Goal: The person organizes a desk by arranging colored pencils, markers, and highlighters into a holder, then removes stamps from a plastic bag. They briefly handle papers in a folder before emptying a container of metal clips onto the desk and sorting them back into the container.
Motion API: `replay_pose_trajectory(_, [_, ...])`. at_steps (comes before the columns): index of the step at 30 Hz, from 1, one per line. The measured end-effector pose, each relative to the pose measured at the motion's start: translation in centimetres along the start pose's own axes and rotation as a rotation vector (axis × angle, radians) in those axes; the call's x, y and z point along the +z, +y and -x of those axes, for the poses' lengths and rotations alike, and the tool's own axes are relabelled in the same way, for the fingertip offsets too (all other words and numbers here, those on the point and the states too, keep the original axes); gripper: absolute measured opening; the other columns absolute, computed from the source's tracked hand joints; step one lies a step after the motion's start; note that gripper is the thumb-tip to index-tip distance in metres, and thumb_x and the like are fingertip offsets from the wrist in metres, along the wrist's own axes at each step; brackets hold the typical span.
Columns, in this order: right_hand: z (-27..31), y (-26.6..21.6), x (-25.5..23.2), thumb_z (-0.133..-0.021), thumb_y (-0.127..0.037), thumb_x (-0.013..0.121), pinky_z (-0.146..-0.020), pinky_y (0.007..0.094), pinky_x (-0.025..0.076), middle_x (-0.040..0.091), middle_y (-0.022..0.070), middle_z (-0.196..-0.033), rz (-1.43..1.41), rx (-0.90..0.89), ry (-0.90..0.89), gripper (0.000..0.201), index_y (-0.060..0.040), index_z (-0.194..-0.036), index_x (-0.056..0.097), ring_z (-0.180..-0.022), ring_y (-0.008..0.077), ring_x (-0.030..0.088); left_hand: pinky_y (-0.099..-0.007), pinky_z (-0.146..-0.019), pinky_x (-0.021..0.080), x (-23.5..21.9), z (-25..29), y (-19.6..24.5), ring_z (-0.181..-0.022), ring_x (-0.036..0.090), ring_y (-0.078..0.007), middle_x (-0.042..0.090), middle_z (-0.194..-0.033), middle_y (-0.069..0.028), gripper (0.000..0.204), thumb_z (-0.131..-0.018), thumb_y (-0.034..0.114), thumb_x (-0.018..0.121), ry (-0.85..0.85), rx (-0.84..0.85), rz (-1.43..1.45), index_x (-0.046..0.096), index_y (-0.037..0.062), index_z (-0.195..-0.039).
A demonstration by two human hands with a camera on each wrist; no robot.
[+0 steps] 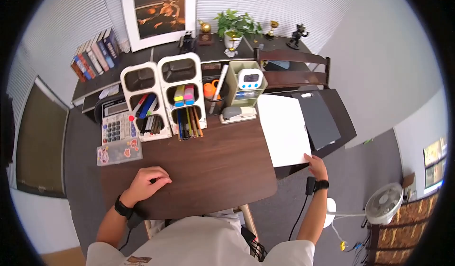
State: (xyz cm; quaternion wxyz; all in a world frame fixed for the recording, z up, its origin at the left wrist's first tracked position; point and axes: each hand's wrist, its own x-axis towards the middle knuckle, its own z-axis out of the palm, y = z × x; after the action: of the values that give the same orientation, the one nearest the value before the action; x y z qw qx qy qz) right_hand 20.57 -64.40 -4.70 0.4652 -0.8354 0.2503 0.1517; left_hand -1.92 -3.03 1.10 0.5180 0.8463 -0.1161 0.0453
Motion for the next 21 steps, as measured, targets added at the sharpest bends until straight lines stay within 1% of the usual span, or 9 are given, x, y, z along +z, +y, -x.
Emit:
replay_pose_trajectory(1, [-0.5, 0.7, -0.2, -0.09, -0.05, 0.079, -0.073, 0.0284, 0.043, 0.058, -0.0082, -0.095, 0.008, 0.018, -0.009, 0.051, -0.0114, -0.123, 0.072, -0.089, 0.0072, 0.05, -0.0317, -0.064, 0.052, 0.0, 0.1, 0.0, -0.073, 0.068, -0.0201, 0.074, -0.089, -0.0085, 0.011, -0.094, 0.01, 0.077, -0.008, 0.005, 0.015, 0.075, -0.0005, -0.092])
replay_pose_trajectory(6, [-1.5, 2.8, -1.3, -0.093, -0.049, 0.079, -0.073, 0.0286, 0.041, 0.053, -0.0098, -0.089, -0.087, 0.082, -0.057, 0.041, -0.017, -0.116, 0.07, -0.08, 0.0063, 0.046, -0.0309, -0.062, 0.052, -0.2, 0.0, 0.1, -0.072, 0.067, -0.02, 0.074, -0.091, -0.0075, 0.013, -0.095, 0.013, 0.077, 0.007, 0.001, 0.067, 0.075, 0.0003, -0.092])
replay_pose_trajectory(8, [-2.4, 4.3, -1.9, -0.092, -0.05, 0.08, -0.075, 0.0308, 0.045, 0.053, -0.0083, -0.09, -0.117, 0.108, -0.05, 0.044, -0.0168, -0.117, 0.066, -0.082, 0.0077, 0.047, -0.0307, -0.066, 0.054, -0.5, 0.1, 0.4, -0.074, 0.068, -0.0193, 0.075, -0.093, -0.0075, 0.008, -0.094, 0.009, 0.077, -0.049, -0.027, 0.062, 0.077, 0.0013, -0.094])
replay_pose_trajectory(12, [-1.7, 5.8, -3.1, -0.091, -0.052, 0.08, -0.085, 0.038, 0.054, 0.059, -0.0022, -0.102, -0.209, 0.192, -0.071, 0.051, -0.0133, -0.121, 0.063, -0.094, 0.0146, 0.054, -0.0297, -0.063, 0.053, -0.6, 0.1, 0.3, -0.072, 0.066, -0.0173, 0.074, -0.093, -0.0068, 0.008, -0.094, 0.01, 0.078, -0.027, -0.026, 0.065, 0.077, 0.0019, -0.095])
replay_pose_trajectory(15, [-1.3, 7.2, -4.0, -0.096, -0.047, 0.078, -0.089, 0.0367, 0.055, 0.066, 0.0018, -0.103, -0.342, 0.21, -0.185, 0.045, -0.0105, -0.119, 0.064, -0.098, 0.0172, 0.062, -0.0299, -0.062, 0.053, -0.5, 0.0, 0.2, -0.071, 0.066, -0.0172, 0.074, -0.092, -0.0064, 0.008, -0.094, 0.01, 0.078, -0.049, -0.005, 0.083, 0.076, 0.0019, -0.095])
replay_pose_trajectory(16, [-1.4, 7.5, -4.1, -0.096, -0.047, 0.078, -0.089, 0.0367, 0.055, 0.066, 0.0018, -0.103, -0.348, 0.211, -0.169, 0.045, -0.0105, -0.119, 0.064, -0.098, 0.0172, 0.062, -0.0299, -0.062, 0.053, -0.4, 0.0, 0.3, -0.071, 0.066, -0.0172, 0.074, -0.092, -0.0063, 0.008, -0.093, 0.01, 0.078, -0.04, -0.015, 0.073, 0.076, 0.0017, -0.094])
replay_pose_trajectory(18, [-0.6, 8.0, -4.9, -0.095, -0.04, 0.078, -0.093, 0.0335, 0.053, 0.066, 0.0054, -0.111, -0.448, 0.202, -0.272, 0.047, -0.0068, -0.125, 0.062, -0.104, 0.02, 0.062, -0.0299, -0.061, 0.052, -0.3, -0.1, 0.3, -0.071, 0.066, -0.0172, 0.074, -0.092, -0.0063, 0.008, -0.093, 0.009, 0.078, -0.053, -0.011, 0.078, 0.076, 0.0015, -0.094])
replay_pose_trajectory(19, [0.2, 8.2, -5.3, -0.095, -0.04, 0.078, -0.093, 0.0335, 0.053, 0.066, 0.0054, -0.111, -0.457, 0.208, -0.25, 0.047, -0.0068, -0.125, 0.062, -0.104, 0.02, 0.062, -0.0302, -0.061, 0.052, -0.3, -0.1, 0.3, -0.071, 0.066, -0.0182, 0.073, -0.09, -0.0067, 0.011, -0.094, 0.011, 0.078, -0.03, -0.008, 0.079, 0.076, 0.0012, -0.092])
replay_pose_trajectory(21, [1.9, 7.5, -4.6, -0.097, -0.035, 0.074, -0.093, 0.035, 0.054, 0.067, 0.0034, -0.111, -0.669, 0.075, -0.253, 0.043, -0.0061, -0.125, 0.062, -0.103, 0.0194, 0.063, -0.0304, -0.061, 0.052, -0.3, -0.1, 0.5, -0.07, 0.066, -0.0193, 0.073, -0.089, -0.0071, 0.013, -0.094, 0.013, 0.078, -0.019, 0.006, 0.089, 0.076, 0.001, -0.091])
